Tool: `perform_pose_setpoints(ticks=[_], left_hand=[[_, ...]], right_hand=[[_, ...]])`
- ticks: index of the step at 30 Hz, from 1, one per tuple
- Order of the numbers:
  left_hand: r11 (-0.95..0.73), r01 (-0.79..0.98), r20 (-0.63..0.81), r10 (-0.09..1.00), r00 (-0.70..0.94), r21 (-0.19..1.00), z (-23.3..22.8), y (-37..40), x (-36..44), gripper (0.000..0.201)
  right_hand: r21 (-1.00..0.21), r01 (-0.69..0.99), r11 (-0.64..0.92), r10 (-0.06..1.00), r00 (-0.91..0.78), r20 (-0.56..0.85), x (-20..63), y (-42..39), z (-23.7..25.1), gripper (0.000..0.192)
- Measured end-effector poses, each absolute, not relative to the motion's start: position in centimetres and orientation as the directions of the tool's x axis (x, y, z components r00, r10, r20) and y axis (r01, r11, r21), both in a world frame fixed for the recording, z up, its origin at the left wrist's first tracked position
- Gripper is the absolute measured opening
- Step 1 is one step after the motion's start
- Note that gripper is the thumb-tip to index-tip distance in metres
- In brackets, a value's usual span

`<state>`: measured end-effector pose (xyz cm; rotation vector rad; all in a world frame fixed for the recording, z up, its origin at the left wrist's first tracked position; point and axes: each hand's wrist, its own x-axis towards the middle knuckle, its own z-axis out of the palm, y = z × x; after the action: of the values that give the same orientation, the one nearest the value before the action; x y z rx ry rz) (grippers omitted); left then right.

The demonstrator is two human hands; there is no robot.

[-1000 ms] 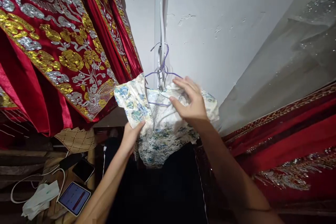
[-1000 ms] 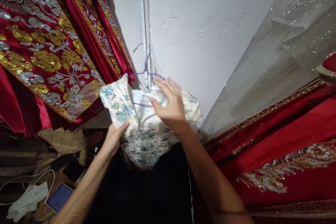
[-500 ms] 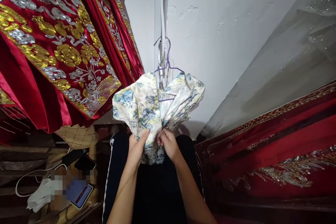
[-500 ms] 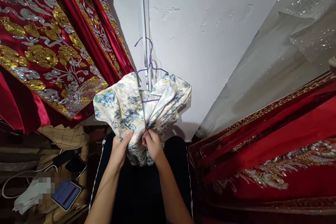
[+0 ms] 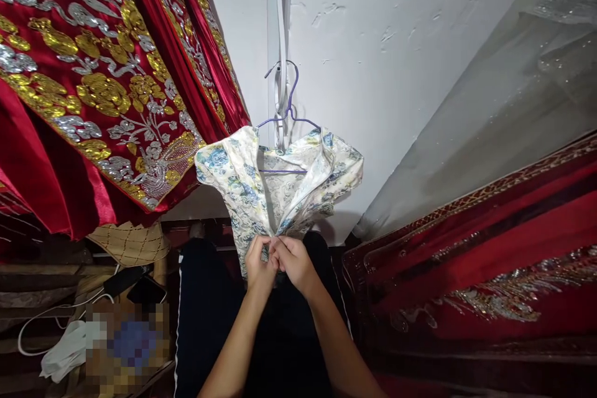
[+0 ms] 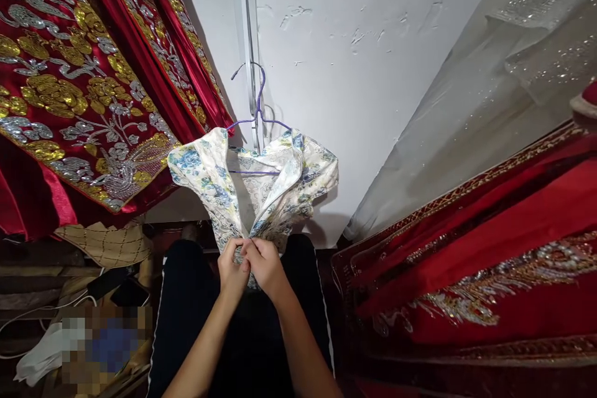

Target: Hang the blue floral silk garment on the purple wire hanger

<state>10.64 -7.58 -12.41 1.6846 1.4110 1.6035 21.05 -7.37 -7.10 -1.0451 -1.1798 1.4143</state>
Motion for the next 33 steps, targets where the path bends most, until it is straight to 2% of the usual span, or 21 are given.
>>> perform_pose_setpoints(ticks=[3, 6, 11, 13, 15, 17, 19, 20, 22, 25, 27, 29, 31, 33], left_hand=[[-0.427, 0.381, 0.486, 0.871, -0.071, 0.820, -12.3, -7.4, 10.4, 0.012], [-0.457, 0.405, 0.477, 0.877, 0.055, 0.792, -12.9, -7.1, 9.8, 0.017], [-0.438, 0.495, 0.406, 0.897, 0.178, 0.750, -12.4, -5.5, 7.8, 0.018], [-0.461, 0.498, 0.382, 0.887, 0.258, 0.734, -10.1, -4.3, 6.9, 0.014], [-0.536, 0.444, 0.430, 0.843, 0.323, 0.718, -6.3, -3.0, 6.4, 0.005], [-0.634, 0.370, 0.582, 0.772, 0.255, 0.679, -1.5, -1.6, 6.4, 0.023], [-0.747, 0.366, 0.759, 0.635, 0.147, 0.554, 3.2, -0.3, 6.8, 0.037], [-0.774, 0.392, 0.794, 0.588, 0.154, 0.497, 5.3, 0.3, 7.1, 0.037], [-0.822, 0.412, 0.838, 0.504, 0.207, 0.393, 8.3, 1.0, 8.0, 0.024], [-0.846, 0.422, 0.870, 0.443, 0.217, 0.326, 10.4, 1.0, 9.1, 0.014], [-0.833, 0.414, 0.889, 0.444, 0.107, 0.366, 10.8, 0.5, 9.1, 0.013], [-0.810, 0.356, 0.880, 0.465, -0.094, 0.466, 10.9, 0.4, 8.0, 0.012], [-0.792, 0.222, 0.810, 0.494, -0.316, 0.569, 10.6, 0.9, 5.6, 0.012], [-0.758, -0.012, 0.662, 0.578, -0.477, 0.652, 9.4, 1.8, 2.3, 0.015]], right_hand=[[-0.981, -0.191, 0.015, 1.000, -0.011, 0.017, 22.2, -5.5, -3.9, 0.032], [-0.969, -0.213, 0.125, 0.989, 0.099, 0.106, 23.7, -2.1, 1.5, 0.031], [-0.915, -0.257, 0.311, 0.950, 0.070, 0.304, 24.2, 1.2, 9.5, 0.027], [-0.914, -0.235, 0.330, 0.942, 0.026, 0.333, 23.6, 0.9, 10.2, 0.027], [-0.920, -0.198, 0.339, 0.937, -0.012, 0.348, 23.2, 0.2, 9.9, 0.027], [-0.921, -0.154, 0.358, 0.931, -0.015, 0.365, 23.0, -0.5, 9.5, 0.026], [-0.915, -0.107, 0.388, 0.920, -0.013, 0.392, 23.2, -1.0, 9.6, 0.026], [-0.909, -0.090, 0.406, 0.912, -0.020, 0.409, 23.3, -1.1, 9.8, 0.026], [-0.898, -0.058, 0.437, 0.898, -0.029, 0.439, 23.5, -1.1, 10.0, 0.026], [-0.895, -0.012, 0.446, 0.895, 0.023, 0.445, 23.7, -0.3, 8.6, 0.027], [-0.918, 0.023, 0.396, 0.916, 0.055, 0.396, 23.7, 0.2, 6.1, 0.028], [-0.955, 0.049, 0.293, 0.954, 0.052, 0.295, 23.6, 0.4, 3.0, 0.029], [-0.974, 0.070, 0.215, 0.975, 0.031, 0.218, 23.5, -0.1, 0.2, 0.031], [-0.979, 0.069, 0.193, 0.981, 0.005, 0.194, 23.4, -1.3, -1.7, 0.033]])
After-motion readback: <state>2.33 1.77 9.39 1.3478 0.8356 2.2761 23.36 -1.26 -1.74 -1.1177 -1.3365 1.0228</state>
